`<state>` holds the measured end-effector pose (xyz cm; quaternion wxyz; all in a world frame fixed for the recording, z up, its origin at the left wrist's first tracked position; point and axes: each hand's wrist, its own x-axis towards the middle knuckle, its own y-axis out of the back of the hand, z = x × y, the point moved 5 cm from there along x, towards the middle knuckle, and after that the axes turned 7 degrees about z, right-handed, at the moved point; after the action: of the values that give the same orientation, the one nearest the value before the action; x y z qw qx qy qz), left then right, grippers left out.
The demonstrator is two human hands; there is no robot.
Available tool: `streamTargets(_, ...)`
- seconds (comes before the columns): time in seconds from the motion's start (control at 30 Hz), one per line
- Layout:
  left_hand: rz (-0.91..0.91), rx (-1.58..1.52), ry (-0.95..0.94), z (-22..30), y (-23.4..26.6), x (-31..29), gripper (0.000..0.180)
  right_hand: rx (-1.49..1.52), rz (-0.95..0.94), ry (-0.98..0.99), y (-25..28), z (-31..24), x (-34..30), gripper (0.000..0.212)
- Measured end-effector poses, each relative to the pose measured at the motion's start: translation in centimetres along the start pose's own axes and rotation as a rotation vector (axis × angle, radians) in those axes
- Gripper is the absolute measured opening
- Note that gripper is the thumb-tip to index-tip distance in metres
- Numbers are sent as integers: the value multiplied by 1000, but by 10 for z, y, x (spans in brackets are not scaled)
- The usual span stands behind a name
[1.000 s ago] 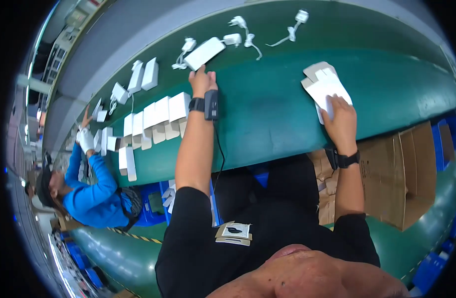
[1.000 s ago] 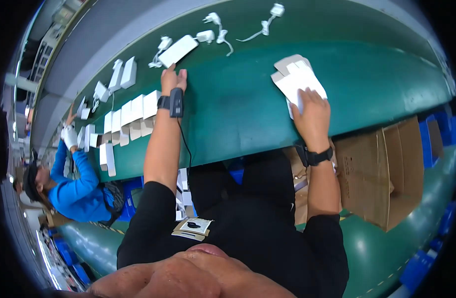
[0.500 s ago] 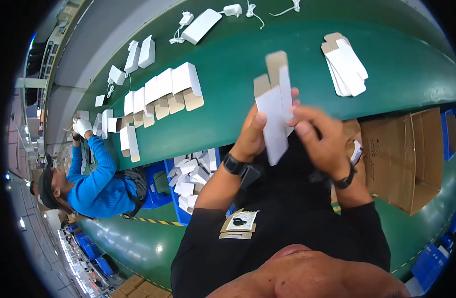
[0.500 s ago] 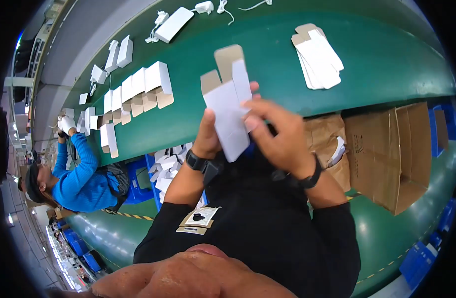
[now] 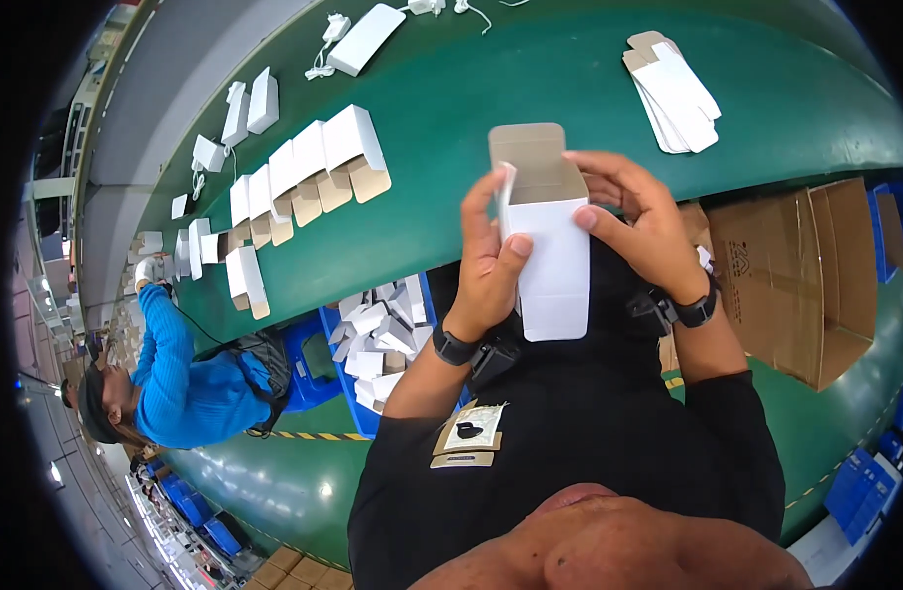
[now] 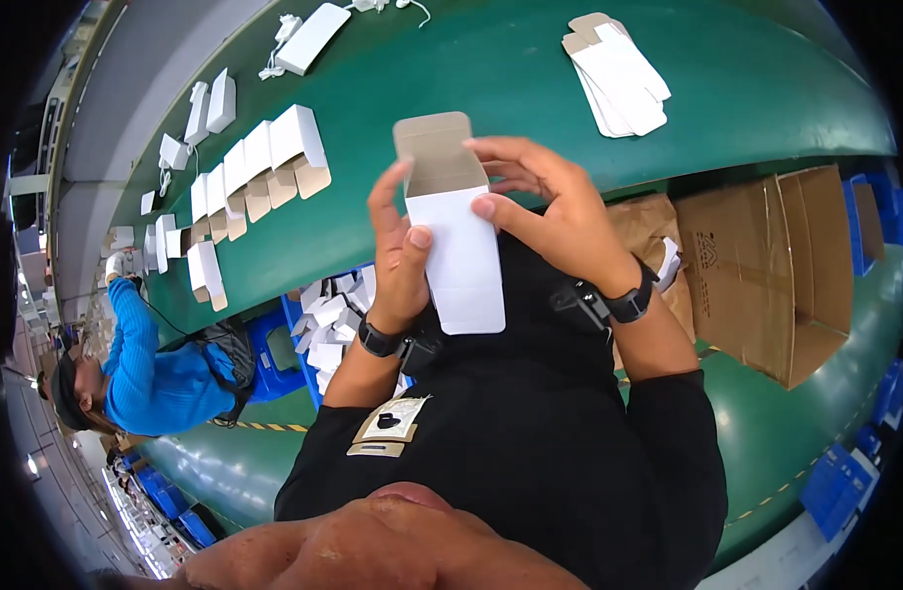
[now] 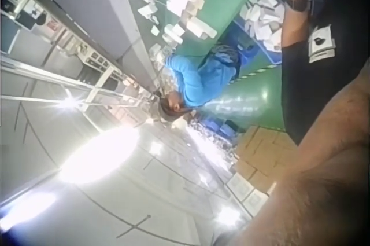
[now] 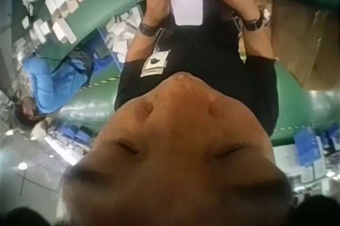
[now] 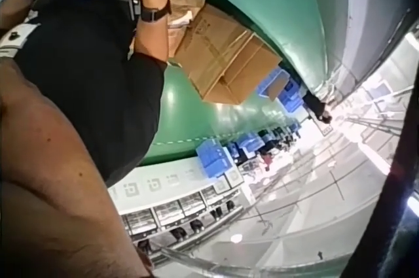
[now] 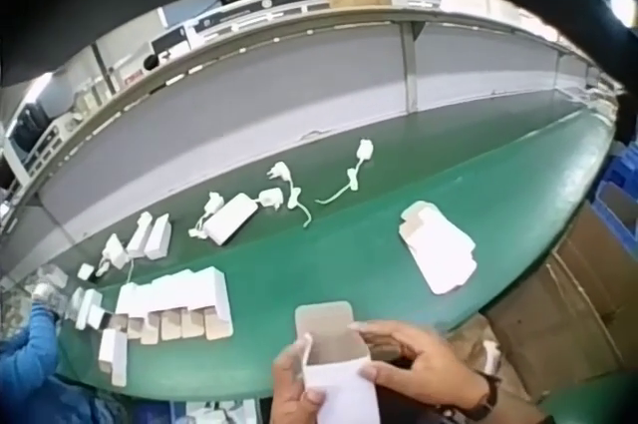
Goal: Fold flat cardboard sheets into small white boxes and stack them on the assembly line.
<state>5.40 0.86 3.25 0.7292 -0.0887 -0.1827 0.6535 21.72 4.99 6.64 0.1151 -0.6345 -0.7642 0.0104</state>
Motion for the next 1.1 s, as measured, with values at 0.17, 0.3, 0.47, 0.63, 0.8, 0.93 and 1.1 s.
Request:
streamTargets(0.17, -67, 22, 132, -25, 12, -11, 63, 70, -138, -119, 0, 33, -13, 35)
streamTargets(0.3, 57, -53, -1, -18, 7, -12, 64, 22, 49, 209, -9, 25, -18, 27)
streamTargets(0.47, 34, -35, -54, -11, 18, -7, 70, -146, -109, 261, -13, 16, -1, 14)
streamTargets(0.63, -53, 156, -156, -6, 10, -8, 77, -49, -84, 100, -9, 14, 1, 13)
streamTargets(0.8, -43, 168, -172, -11, 3, 0, 72, -71, -131, 30, 4, 22, 10, 14)
streamTargets(0.93, -76, 388, -252, -19, 12, 7, 52, -67, -156, 15, 9, 26, 18, 13)
streamTargets(1.1, -30, 156, -149, -19, 7, 31, 35, -207, -170, 134, 15, 27, 26, 14)
